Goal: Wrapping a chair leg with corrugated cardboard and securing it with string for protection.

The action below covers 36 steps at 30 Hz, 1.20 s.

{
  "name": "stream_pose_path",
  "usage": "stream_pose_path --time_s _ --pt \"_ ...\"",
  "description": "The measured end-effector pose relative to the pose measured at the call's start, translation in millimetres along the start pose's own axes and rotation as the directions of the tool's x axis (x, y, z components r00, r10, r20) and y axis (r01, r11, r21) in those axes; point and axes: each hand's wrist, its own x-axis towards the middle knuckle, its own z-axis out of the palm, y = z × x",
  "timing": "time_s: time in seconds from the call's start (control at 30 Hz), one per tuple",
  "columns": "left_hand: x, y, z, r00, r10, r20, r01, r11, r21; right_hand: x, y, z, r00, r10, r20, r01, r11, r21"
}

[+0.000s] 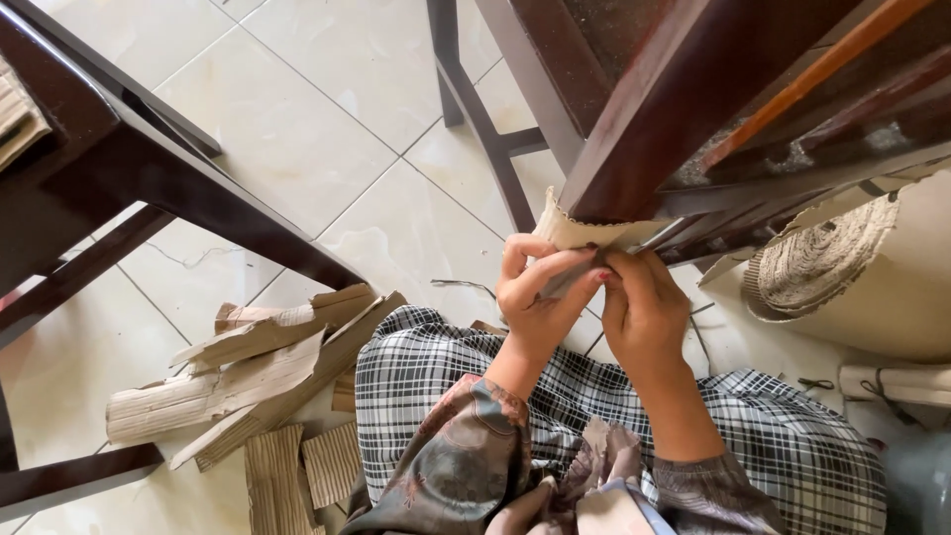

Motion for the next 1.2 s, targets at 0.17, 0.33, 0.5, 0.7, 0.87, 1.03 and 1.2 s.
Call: stream_pose_path --time_s 0.17,0.33,0.5,0.7,0.87,1.03,1.2 --pt "4 5 -4 0.999 -0.031 0.016 0.031 0.999 -0.041 -3 4 -2 0.997 -0.073 -0.023 0.073 0.997 -0.008" --pt "6 13 -7 0.998 -0.041 0.057 0.041 0.999 -0.003 0 -6 -6 0.993 -0.113 -0.024 0.114 0.992 0.058" --pt "-1 -4 -15 0.973 -0.212 -0.087 0.208 0.977 -0.054 -7 -8 -14 0.997 0.069 0.045 -0.078 0.966 0.246" --pt "-1 -5 -18 0.939 -0.310 -0.149 0.299 0.949 -0.096 -45 13 -35 0.899 0.437 0.025 -0.419 0.843 0.338" --pt "5 -2 -17 0.965 -0.261 0.011 0.261 0.959 -0.109 -40 7 -57 0.847 0.529 -0.056 -0.477 0.801 0.361" --pt "-5 3 -32 0.910 -0.348 0.224 0.345 0.937 0.054 -48 6 -80 0.914 0.397 -0.078 -0.369 0.896 0.246" --pt "-6 -3 -66 0.940 -0.249 0.234 0.283 0.951 -0.125 -61 -6 -111 0.863 0.451 -0.227 -0.421 0.891 0.172"
